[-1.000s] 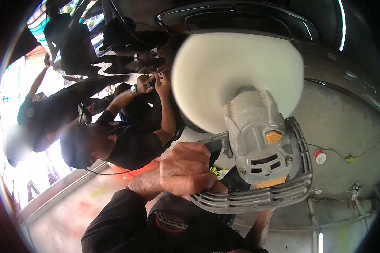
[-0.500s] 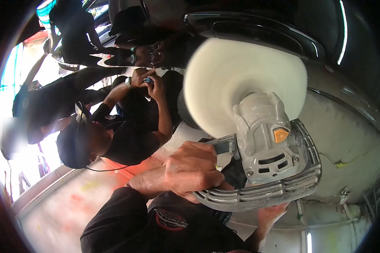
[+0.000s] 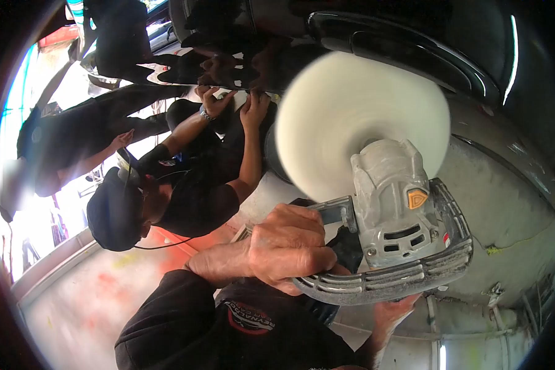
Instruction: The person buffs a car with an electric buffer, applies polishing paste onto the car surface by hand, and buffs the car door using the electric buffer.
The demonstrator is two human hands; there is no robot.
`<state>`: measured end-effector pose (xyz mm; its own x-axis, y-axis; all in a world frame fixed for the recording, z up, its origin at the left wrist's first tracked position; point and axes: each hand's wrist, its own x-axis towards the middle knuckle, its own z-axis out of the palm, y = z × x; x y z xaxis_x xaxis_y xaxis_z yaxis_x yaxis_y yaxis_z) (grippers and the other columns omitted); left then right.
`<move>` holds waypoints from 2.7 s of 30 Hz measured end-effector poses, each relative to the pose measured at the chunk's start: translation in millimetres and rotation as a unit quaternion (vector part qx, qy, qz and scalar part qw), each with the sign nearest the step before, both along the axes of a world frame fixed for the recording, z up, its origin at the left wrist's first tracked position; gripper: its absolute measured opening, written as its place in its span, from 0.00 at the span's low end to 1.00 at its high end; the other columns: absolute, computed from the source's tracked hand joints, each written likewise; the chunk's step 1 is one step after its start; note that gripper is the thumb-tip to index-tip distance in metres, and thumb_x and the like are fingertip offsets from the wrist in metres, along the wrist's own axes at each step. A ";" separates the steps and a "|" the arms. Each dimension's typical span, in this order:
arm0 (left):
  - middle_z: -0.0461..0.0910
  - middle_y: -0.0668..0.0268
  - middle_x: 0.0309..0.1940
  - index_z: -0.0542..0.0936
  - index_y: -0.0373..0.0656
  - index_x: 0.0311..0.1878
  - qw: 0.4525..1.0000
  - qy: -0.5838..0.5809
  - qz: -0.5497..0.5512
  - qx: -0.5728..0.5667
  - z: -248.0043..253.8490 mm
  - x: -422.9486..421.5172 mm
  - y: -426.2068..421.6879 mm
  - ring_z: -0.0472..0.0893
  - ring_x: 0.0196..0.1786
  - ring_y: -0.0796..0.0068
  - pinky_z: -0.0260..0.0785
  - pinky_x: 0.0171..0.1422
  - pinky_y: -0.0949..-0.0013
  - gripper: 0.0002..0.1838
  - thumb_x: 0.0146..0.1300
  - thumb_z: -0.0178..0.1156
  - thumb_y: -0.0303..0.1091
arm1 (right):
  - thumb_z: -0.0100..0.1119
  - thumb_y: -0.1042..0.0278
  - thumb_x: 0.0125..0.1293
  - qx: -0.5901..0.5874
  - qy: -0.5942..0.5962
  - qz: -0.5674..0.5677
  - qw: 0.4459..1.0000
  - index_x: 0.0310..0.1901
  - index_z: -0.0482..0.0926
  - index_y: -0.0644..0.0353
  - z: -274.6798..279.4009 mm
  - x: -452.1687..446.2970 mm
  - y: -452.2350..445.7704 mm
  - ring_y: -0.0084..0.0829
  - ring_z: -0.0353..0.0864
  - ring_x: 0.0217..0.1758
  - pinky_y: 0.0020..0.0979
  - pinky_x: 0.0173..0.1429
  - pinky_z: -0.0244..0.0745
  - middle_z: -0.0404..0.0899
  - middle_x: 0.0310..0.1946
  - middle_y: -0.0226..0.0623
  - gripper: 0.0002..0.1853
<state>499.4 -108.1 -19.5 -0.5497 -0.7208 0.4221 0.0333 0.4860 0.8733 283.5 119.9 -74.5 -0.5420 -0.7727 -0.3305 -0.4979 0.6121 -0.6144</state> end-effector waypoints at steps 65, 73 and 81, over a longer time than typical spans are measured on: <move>0.69 0.71 0.12 0.78 0.35 0.30 0.983 -0.103 -0.075 -0.131 59.5 -98.8 28.9 0.70 0.12 0.75 0.60 0.18 0.72 0.16 0.47 0.79 0.29 | 0.75 0.66 0.54 -0.081 -0.051 0.108 0.989 0.71 0.55 0.69 -19.0 -25.1 63.3 0.53 0.84 0.54 0.45 0.56 0.81 0.79 0.53 0.59 0.48; 0.69 0.70 0.13 0.78 0.39 0.33 0.982 -0.164 0.015 -0.090 80.3 -41.3 42.4 0.71 0.15 0.70 0.61 0.21 0.69 0.16 0.50 0.78 0.32 | 0.77 0.68 0.50 -0.078 -0.154 0.053 0.984 0.72 0.55 0.68 -8.5 -8.2 42.4 0.57 0.81 0.58 0.47 0.59 0.78 0.74 0.57 0.65 0.51; 0.69 0.68 0.15 0.79 0.37 0.32 0.988 -0.130 0.003 -0.081 90.1 -46.2 34.1 0.73 0.16 0.67 0.61 0.21 0.65 0.10 0.61 0.65 0.34 | 0.77 0.71 0.48 -0.047 -0.095 0.037 0.994 0.72 0.57 0.67 34.5 -17.2 37.3 0.60 0.82 0.56 0.47 0.56 0.79 0.77 0.55 0.64 0.50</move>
<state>453.3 -74.0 70.6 -0.6515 -0.6582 0.3772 -0.1850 0.6200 0.7624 266.3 157.2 -40.0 -0.4166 -0.8407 -0.3459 -0.4088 0.5131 -0.7547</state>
